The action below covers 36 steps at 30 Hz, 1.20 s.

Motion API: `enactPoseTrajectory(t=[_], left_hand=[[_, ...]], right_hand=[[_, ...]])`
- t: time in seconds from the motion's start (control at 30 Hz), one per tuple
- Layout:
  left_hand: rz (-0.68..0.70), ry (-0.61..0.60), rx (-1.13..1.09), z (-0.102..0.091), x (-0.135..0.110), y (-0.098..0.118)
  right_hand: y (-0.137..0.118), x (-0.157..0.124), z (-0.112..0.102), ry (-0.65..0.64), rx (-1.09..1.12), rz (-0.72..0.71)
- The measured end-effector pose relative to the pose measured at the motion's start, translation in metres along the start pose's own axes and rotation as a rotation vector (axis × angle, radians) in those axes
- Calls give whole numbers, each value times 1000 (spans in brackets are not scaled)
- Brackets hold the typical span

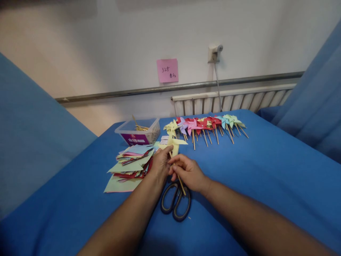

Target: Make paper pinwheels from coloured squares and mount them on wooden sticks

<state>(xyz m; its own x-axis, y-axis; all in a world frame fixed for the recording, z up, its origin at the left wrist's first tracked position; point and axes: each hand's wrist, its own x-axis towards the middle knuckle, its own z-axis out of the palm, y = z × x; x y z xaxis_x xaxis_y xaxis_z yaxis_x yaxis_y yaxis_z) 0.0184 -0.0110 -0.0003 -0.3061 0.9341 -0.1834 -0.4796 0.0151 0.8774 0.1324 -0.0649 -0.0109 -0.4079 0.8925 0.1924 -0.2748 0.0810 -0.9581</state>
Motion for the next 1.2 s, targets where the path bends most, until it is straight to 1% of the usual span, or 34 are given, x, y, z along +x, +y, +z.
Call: enactPoseTrajectory(t=[0.07,0.17,0.27,0.37,0.43,0.73,0.9,1.1,1.2], left_hand=[[24,-23,-10,2,-1,0],[35,-55,-6,5,-3,-3],[68,-81,55,5,-4,-9],[124,-85,103,5,-6,-13],[136,-90,121,5,-7,-14],[129,-109,133,5,-7,-15],[103,-114,115,5,-6,-15],[55,-103,24,5,-6,-11],[65,-98,47,5,-6,-11]], right_hand=[[-1,6,-3,114,62,-32],[-1,14,-8,257,104,-26],[3,19,-11,324,117,-8],[5,20,-12,382,118,19],[4,20,-11,411,100,33],[7,21,-13,463,71,72],[7,20,-12,462,95,83],[9,20,-12,461,132,81],[12,20,-13,458,140,70]])
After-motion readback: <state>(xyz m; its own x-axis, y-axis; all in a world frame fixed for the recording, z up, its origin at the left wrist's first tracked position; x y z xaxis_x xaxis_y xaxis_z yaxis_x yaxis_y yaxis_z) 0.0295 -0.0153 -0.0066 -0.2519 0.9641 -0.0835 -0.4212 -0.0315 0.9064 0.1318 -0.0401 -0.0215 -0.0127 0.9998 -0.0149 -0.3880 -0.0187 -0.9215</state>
